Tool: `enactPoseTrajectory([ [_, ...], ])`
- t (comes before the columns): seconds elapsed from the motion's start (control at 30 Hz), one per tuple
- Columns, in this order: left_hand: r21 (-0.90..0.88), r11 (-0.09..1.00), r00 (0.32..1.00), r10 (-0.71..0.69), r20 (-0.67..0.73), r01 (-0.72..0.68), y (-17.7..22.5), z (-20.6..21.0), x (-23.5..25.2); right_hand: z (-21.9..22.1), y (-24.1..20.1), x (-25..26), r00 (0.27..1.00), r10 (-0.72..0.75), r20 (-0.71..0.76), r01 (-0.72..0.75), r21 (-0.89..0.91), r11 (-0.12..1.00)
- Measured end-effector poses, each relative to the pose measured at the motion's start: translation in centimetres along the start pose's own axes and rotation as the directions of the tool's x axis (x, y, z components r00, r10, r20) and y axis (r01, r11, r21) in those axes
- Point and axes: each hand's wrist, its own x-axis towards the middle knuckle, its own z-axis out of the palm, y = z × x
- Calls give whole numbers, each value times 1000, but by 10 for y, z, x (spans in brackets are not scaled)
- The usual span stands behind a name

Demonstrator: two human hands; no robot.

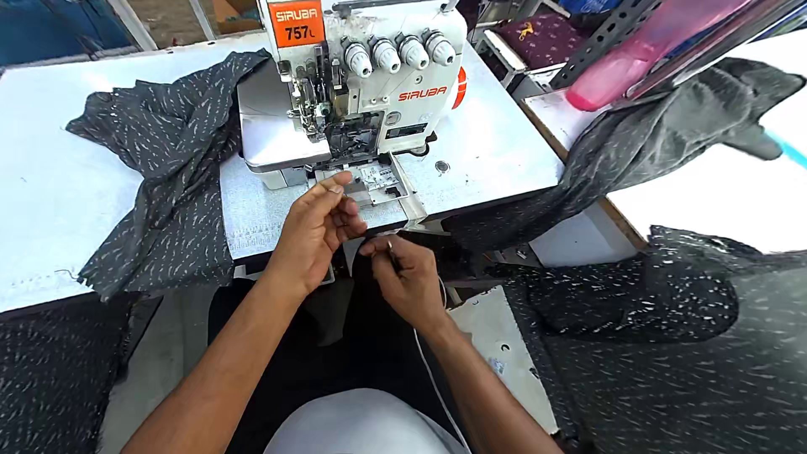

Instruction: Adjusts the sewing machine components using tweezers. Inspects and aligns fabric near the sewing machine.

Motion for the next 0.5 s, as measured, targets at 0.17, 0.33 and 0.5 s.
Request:
enactPoseTrajectory([
  [0.17, 799, 455, 916, 267, 300, -394, -16, -1, 0, -20, -8, 15, 987, -124, -106, 115, -90, 989],
  [0.33, 701, 388, 773, 49, 633, -599, -5, -20, -56, -26, -23, 53, 945, -290, 149, 261, 188, 947],
  [0.5, 273, 818, 818, 354, 454, -506, 39, -49, -42, -2, -14, 54, 953, -296, 71, 276, 205, 939],
])
